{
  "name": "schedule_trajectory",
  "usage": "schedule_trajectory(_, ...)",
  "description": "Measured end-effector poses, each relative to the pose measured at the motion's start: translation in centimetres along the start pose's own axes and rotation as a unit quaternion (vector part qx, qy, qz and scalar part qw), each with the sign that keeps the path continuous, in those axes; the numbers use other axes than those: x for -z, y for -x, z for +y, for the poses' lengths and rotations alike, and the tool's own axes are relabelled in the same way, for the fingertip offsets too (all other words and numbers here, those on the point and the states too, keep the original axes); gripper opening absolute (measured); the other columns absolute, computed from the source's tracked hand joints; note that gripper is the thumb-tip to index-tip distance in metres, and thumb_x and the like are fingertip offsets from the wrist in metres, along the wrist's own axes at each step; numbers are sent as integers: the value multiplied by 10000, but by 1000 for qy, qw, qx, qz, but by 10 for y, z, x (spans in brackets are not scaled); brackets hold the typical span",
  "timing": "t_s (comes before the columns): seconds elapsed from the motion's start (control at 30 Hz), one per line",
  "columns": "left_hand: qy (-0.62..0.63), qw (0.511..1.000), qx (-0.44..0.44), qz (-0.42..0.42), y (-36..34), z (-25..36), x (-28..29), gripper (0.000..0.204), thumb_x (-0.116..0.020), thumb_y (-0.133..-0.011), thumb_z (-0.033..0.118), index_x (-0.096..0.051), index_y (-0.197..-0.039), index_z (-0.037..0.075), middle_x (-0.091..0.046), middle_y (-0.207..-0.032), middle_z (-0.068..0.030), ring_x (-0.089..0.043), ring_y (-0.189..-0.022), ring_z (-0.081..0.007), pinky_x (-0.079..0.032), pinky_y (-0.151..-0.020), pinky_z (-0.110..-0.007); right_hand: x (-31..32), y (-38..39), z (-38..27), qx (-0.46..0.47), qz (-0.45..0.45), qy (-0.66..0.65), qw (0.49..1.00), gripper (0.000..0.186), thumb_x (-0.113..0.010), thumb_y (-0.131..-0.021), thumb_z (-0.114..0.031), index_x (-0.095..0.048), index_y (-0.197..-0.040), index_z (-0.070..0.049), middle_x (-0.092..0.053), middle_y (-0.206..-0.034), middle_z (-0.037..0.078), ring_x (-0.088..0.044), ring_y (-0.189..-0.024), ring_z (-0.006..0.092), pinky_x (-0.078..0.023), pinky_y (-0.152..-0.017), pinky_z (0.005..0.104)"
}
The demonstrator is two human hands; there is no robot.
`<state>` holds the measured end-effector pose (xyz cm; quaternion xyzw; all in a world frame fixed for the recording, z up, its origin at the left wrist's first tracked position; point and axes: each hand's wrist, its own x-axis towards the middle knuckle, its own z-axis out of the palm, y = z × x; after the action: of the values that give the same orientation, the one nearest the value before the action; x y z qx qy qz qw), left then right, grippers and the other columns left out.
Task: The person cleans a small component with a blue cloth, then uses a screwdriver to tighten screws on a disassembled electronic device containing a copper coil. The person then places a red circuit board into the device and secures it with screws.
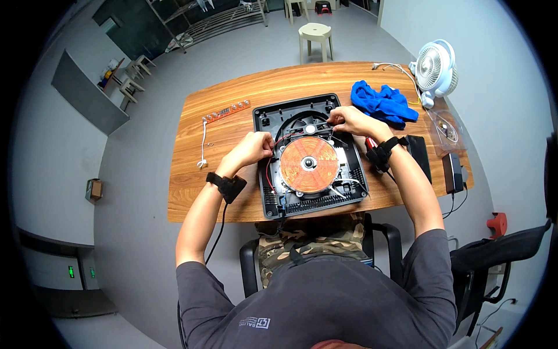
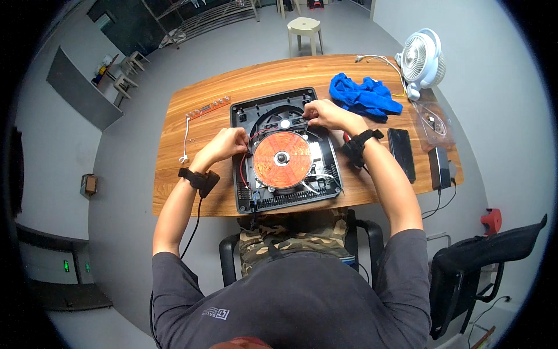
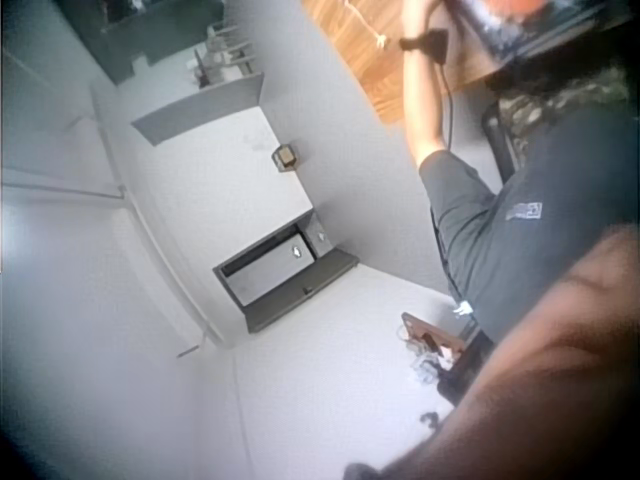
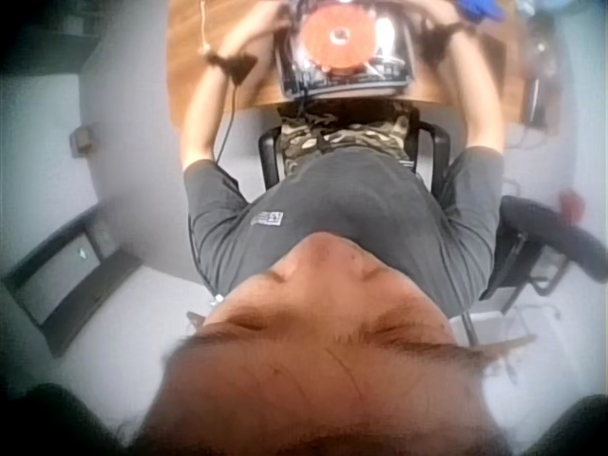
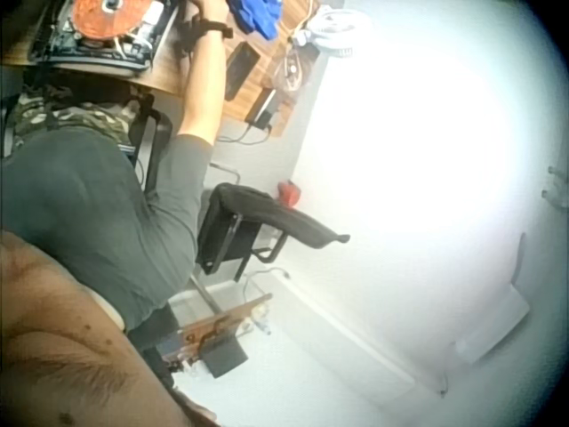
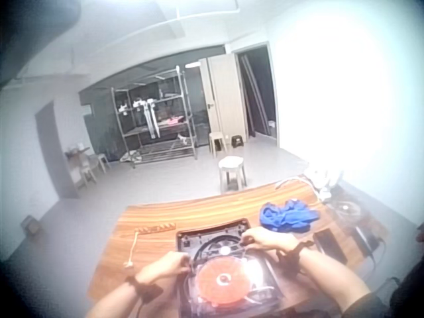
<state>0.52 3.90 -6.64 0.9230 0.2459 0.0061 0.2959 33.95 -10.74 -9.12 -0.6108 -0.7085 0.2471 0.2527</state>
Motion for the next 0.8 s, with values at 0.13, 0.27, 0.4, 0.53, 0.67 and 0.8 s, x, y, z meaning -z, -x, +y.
schedule_trajectory(0.13, -25, 999, 12, 17, -3, -1, -5, 188, -770, -753, 48, -688, -910, -14, -743, -800, -147, -743, -773, -253, -570, -705, -360, 0, 0, 0, 9, 8, -1, 1000, 277, -788, -816, -70, -685, -1064, 1, -729, -978, 158, -710, -937, 268, -560, -830, 373)
schedule_trajectory(0.27, -27, 999, 23, 29, -3, 1, -7, 187, -774, -743, 52, -687, -896, -12, -736, -780, -149, -740, -754, -251, -565, -690, -364, 1, 0, -2, 1, 10, 1, 1000, 283, -794, -805, -65, -692, -1061, 2, -735, -975, 168, -717, -938, 276, -561, -821, 376)
schedule_trajectory(0.4, -9, 999, 29, 29, -3, 1, -6, 190, -775, -744, 51, -692, -903, -12, -738, -777, -149, -742, -750, -246, -566, -688, -353, 0, 0, 0, 5, 13, -5, 1000, 275, -793, -806, -64, -693, -1052, 4, -735, -971, 167, -717, -932, 270, -562, -816, 372)
schedule_trajectory(0.53, 6, 1000, 30, 2, -5, -2, -1, 209, -781, -739, 46, -695, -917, -21, -748, -789, -143, -746, -752, -227, -568, -693, -335, 0, 0, -1, 6, 13, -5, 1000, 271, -790, -805, -64, -693, -1049, 5, -735, -965, 168, -719, -922, 270, -562, -813, 371)
schedule_trajectory(0.67, 52, 998, 28, -23, -5, -4, 4, 223, -783, -735, 38, -693, -927, -33, -757, -792, -130, -745, -742, -201, -565, -691, -316, -1, -1, 1, 14, 13, -2, 1000, 270, -786, -805, -62, -693, -1049, 6, -736, -965, 169, -720, -917, 271, -564, -812, 371)
schedule_trajectory(0.8, 30, 998, 38, -41, -5, 2, 8, 228, -777, -761, 4, -668, -958, -30, -765, -821, -121, -745, -767, -177, -569, -711, -299, -1, 0, 3, 9, 17, -8, 1000, 265, -782, -814, -62, -693, -1054, 5, -737, -969, 168, -721, -920, 271, -564, -815, 370)
